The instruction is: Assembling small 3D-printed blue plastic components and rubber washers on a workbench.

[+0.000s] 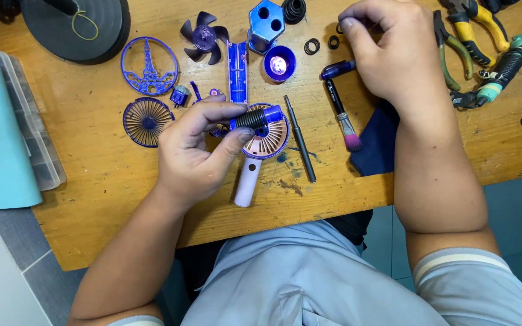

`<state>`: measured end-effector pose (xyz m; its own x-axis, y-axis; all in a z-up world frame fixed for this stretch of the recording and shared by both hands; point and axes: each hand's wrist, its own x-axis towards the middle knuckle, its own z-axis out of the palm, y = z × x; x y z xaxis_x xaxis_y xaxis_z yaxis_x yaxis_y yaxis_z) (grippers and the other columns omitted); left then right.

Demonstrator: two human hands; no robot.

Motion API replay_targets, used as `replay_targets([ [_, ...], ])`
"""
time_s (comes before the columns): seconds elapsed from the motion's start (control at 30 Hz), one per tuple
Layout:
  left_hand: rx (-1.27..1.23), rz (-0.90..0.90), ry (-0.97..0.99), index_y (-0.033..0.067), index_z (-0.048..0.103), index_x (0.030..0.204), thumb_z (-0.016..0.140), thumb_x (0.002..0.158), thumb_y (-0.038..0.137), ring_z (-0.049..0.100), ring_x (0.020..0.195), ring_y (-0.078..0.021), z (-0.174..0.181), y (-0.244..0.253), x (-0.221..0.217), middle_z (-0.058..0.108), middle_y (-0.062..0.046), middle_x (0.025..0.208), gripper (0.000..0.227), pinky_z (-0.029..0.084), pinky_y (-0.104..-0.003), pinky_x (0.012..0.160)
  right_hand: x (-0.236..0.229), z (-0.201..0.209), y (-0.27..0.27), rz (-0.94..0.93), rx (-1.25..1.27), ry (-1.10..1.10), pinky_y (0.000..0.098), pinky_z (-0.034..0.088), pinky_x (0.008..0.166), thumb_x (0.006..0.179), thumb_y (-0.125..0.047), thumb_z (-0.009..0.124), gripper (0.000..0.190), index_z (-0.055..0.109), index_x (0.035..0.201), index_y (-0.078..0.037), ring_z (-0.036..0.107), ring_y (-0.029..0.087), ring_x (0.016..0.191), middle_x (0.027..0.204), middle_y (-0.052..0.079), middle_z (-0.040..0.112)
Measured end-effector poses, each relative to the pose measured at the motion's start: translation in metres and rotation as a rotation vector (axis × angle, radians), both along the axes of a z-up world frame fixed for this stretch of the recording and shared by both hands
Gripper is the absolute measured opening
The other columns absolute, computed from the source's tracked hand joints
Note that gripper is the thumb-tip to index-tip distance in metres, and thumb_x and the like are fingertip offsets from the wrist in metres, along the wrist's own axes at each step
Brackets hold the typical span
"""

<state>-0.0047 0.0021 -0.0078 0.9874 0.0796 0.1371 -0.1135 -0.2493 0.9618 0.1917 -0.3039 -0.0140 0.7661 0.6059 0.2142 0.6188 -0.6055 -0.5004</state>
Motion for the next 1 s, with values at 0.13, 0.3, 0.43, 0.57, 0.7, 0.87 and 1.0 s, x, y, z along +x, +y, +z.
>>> replay_targets([
  [0.13, 0.012, -0.012, -0.005, 0.0001, 0.077, 0.132, 0.084, 0.109, 0.012, 0.077, 0.133, -0.0293, 0.000, 0.002, -0.001, 0.084, -0.014, 0.128, 0.027, 0.052, -0.046, 0.136, 0.000, 0.000, 0.002, 0.011, -0.049, 0.003, 0.0484, 0.061, 0.093, 0.124, 0.002, 0.082, 0.011, 0.091, 0.128, 0.007, 0.079, 0.037, 0.113, 0.121, 0.020, 0.087],
  [0.3, 0.027, -0.027, -0.015, -0.0003, 0.078, 0.133, 0.087, 0.108, 0.011, 0.077, 0.134, -0.0314, 0.002, 0.001, -0.001, 0.084, -0.015, 0.130, 0.029, 0.054, -0.046, 0.135, 0.002, -0.005, 0.002, 0.055, -0.110, -0.016, 0.0507, 0.060, 0.095, 0.124, 0.000, 0.083, 0.011, 0.092, 0.127, 0.006, 0.079, 0.037, 0.112, 0.123, 0.017, 0.088],
  [0.43, 0.051, -0.024, 0.001, 0.0019, 0.078, 0.134, 0.086, 0.109, 0.013, 0.076, 0.138, -0.0345, 0.001, 0.002, -0.002, 0.083, -0.015, 0.132, 0.029, 0.054, -0.047, 0.134, 0.002, -0.009, 0.000, 0.077, -0.124, -0.028, 0.0501, 0.059, 0.095, 0.123, 0.001, 0.084, 0.011, 0.093, 0.126, 0.007, 0.079, 0.037, 0.113, 0.123, 0.017, 0.088],
  [0.57, 0.043, -0.029, -0.028, -0.0023, 0.077, 0.133, 0.086, 0.108, 0.012, 0.078, 0.134, -0.0341, 0.002, 0.002, -0.001, 0.083, -0.017, 0.129, 0.030, 0.055, -0.048, 0.134, 0.001, -0.013, -0.002, 0.099, -0.140, -0.094, 0.0503, 0.058, 0.095, 0.123, -0.001, 0.086, 0.011, 0.094, 0.127, 0.005, 0.078, 0.038, 0.114, 0.124, 0.017, 0.087],
  [0.7, 0.033, -0.024, 0.000, -0.0014, 0.078, 0.133, 0.086, 0.108, 0.010, 0.076, 0.133, -0.0292, 0.000, 0.002, -0.001, 0.083, -0.015, 0.129, 0.029, 0.053, -0.045, 0.135, -0.003, -0.001, -0.001, 0.055, -0.203, -0.085, 0.0573, 0.053, 0.083, 0.125, 0.000, 0.072, 0.017, 0.086, 0.135, 0.003, 0.073, 0.048, 0.114, 0.126, 0.023, 0.082],
  [0.87, 0.026, -0.027, -0.007, -0.0024, 0.078, 0.132, 0.086, 0.108, 0.010, 0.077, 0.131, -0.0287, 0.003, 0.001, 0.000, 0.083, -0.015, 0.128, 0.028, 0.053, -0.045, 0.134, -0.005, 0.007, -0.003, 0.069, -0.200, 0.007, 0.0582, 0.055, 0.091, 0.119, -0.001, 0.087, 0.022, 0.075, 0.136, 0.006, 0.073, 0.047, 0.116, 0.130, 0.024, 0.078],
  [1.0, 0.032, -0.037, -0.026, -0.0037, 0.078, 0.132, 0.086, 0.108, 0.009, 0.078, 0.127, -0.0281, 0.007, 0.001, 0.002, 0.083, -0.016, 0.127, 0.028, 0.056, -0.044, 0.131, -0.007, 0.004, -0.001, 0.094, -0.236, -0.036, 0.0572, 0.056, 0.091, 0.112, -0.005, 0.100, 0.035, 0.077, 0.136, 0.005, 0.074, 0.045, 0.120, 0.132, 0.023, 0.079],
])
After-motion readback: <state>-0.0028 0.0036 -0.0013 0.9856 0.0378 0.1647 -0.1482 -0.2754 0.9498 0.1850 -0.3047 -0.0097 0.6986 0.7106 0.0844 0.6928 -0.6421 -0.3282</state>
